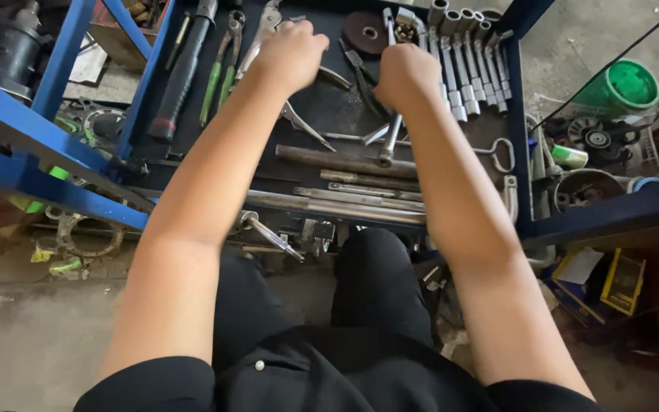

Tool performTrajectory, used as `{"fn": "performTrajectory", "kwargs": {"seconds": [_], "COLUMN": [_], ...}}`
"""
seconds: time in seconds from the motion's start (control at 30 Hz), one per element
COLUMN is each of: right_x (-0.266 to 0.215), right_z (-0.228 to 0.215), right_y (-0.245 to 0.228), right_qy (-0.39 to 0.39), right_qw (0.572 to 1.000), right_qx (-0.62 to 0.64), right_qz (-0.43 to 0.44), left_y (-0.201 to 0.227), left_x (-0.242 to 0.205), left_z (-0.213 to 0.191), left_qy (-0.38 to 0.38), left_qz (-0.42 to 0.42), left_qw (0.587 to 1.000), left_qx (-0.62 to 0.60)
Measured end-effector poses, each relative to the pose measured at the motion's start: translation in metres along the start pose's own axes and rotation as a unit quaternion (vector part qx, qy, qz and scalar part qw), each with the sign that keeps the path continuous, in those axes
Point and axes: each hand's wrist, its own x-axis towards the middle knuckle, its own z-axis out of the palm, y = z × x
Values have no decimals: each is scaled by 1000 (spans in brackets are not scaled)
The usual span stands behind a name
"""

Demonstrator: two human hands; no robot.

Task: The person sits on the floor in front of a blue tool cart and wipes various tools with a cloth. They clean a metal rod, a pair of pliers, a wrench, and a pipe wrench, placing each item back on the cart after cleaning.

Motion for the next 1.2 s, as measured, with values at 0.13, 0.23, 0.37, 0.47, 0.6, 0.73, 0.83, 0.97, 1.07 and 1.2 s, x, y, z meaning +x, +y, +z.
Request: {"fn": "performTrajectory", "kwargs": {"seconds": [0.13,0.23,0.37,0.47,0.6,0.73,0.83,0.97,1.07,1.2], "right_x": [11,15,11,10,10,12,19,27,30,39], "right_z": [12,14,15,13,10,6,15,25,33,57], "right_y": [-2,-3,-5,-6,-7,0,7,5,-6,-12], "right_qy": [4,8,-15,-31,-9,73,159,205,88,77], "right_qw": [1000,999,998,997,996,983,958,934,957,958], "right_qx": [9,18,47,61,81,166,237,276,276,272], "right_qz": [15,26,33,33,30,20,-20,-99,-35,-52], "left_y": [-10,-11,-9,-9,-9,-10,-16,-42,-40,-39], "left_x": [-8,-8,-13,-14,-13,-12,-15,-13,-13,-15], "left_z": [-1,-10,-12,-14,-17,-20,-13,8,6,2], "left_qy": [-4,-35,-59,-72,-80,-117,-100,5,53,79], "left_qz": [-18,-44,-66,-73,-82,-109,-107,-52,-42,-18], "left_qw": [1000,998,994,992,991,984,986,992,980,975], "left_qx": [-12,-38,-61,-67,-65,-73,-84,-117,-189,-207]}}
